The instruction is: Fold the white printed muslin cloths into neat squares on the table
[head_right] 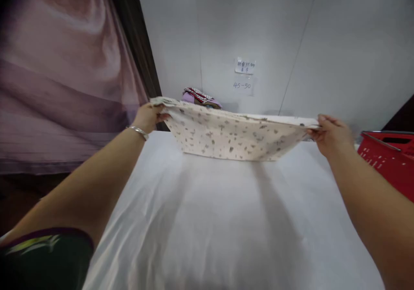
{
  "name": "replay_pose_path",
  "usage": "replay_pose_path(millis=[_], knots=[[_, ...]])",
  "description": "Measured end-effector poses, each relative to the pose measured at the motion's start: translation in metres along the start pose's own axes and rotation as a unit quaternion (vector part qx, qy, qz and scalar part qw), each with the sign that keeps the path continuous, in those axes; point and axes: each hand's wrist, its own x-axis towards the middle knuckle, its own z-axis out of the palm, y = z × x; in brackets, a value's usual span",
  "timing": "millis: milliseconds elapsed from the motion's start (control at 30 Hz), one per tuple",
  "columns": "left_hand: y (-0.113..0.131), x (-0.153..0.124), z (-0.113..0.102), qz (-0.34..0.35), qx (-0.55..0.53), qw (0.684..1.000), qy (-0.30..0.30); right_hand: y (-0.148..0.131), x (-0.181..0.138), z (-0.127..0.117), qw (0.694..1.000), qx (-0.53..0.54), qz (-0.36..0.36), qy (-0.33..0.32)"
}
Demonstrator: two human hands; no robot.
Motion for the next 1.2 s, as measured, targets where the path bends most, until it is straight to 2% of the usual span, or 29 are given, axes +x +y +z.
replay_pose_path(millis=[67,167,300,367,467,567,667,833,900,1000,1200], knots=[[0.016,0.000,-0.011,0.064,-0.020,0.998,-0.016,-0.016,-0.003,0.000,0.998,0.026,-0.055,-0.012],[0.007,-0.024,-0.035,0.105,-0.026,0.991,-0.073,-0.018,-0.024,-0.021,0.999,0.014,-0.045,-0.018],[-0.052,-0.081,-0.072,0.029,0.056,0.989,-0.131,0.017,-0.072,-0.068,0.996,-0.058,0.069,-0.015],[-0.088,-0.115,-0.090,-0.033,0.130,0.971,-0.199,0.045,-0.105,-0.095,0.984,-0.107,0.141,-0.024],[-0.133,-0.163,-0.110,-0.105,0.200,0.931,-0.286,0.084,-0.156,-0.133,0.946,-0.190,0.260,-0.038],[-0.157,-0.199,-0.118,-0.134,0.220,0.918,-0.300,0.106,-0.192,-0.158,0.913,-0.222,0.341,-0.039],[-0.161,-0.218,-0.122,-0.121,0.204,0.936,-0.261,0.107,-0.208,-0.170,0.914,-0.203,0.349,-0.037],[-0.165,-0.232,-0.128,-0.097,0.206,0.949,-0.220,0.096,-0.218,-0.176,0.912,-0.199,0.358,-0.025],[-0.167,-0.238,-0.128,-0.074,0.205,0.949,-0.226,0.095,-0.220,-0.179,0.908,-0.215,0.358,-0.015],[-0.165,-0.248,-0.126,-0.023,0.224,0.941,-0.251,0.096,-0.222,-0.183,0.887,-0.273,0.372,-0.026],[-0.157,-0.261,-0.129,0.017,0.277,0.928,-0.247,0.090,-0.224,-0.185,0.866,-0.373,0.330,-0.055]])
